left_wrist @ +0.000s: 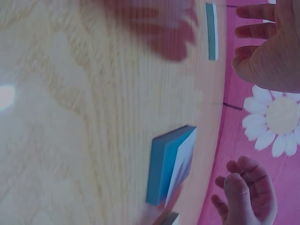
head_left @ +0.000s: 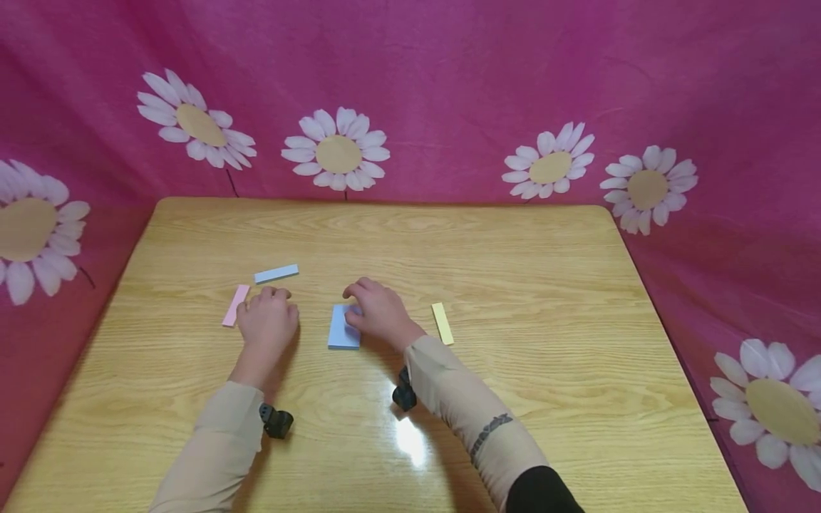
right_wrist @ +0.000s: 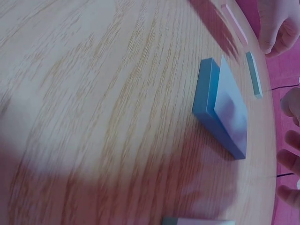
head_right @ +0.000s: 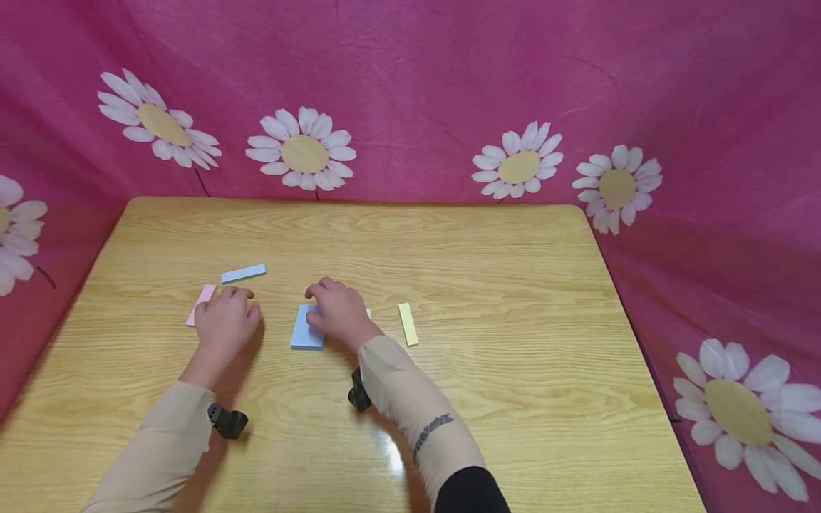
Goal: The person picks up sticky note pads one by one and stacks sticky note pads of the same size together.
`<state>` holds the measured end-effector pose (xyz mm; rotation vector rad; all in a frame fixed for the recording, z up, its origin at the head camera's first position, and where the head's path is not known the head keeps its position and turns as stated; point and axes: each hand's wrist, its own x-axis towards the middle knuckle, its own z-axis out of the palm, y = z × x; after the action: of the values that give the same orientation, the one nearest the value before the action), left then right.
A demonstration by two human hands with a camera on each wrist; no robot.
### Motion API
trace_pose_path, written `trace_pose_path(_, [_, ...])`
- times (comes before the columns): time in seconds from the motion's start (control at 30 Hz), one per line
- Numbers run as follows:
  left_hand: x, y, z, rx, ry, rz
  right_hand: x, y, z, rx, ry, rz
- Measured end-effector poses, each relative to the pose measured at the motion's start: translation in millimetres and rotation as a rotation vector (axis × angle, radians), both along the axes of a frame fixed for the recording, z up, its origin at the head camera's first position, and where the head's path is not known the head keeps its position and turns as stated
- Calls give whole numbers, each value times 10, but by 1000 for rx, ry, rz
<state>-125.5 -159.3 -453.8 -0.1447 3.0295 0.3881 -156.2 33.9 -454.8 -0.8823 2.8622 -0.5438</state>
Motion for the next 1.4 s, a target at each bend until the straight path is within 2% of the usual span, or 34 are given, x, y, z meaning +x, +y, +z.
trace_pose_path(0.2, [1, -106, 27, 52, 32, 45, 1, -76, 36, 14, -24, 10])
trace_pose_path(0.33, [-3, -154, 56, 40, 26, 49, -5, -105, 58, 22, -34, 18])
trace_pose_path(0.77, [13, -320, 38, 37, 2, 100, -47, -157, 60, 27, -11, 47])
trace_pose_path(1.07, [35, -433, 39, 11, -45, 147, -81, -217, 81, 33, -14, 53])
trace_pose_path(1.4, [50, -619, -26, 17, -124, 207, -78, -252, 55, 28, -17, 62])
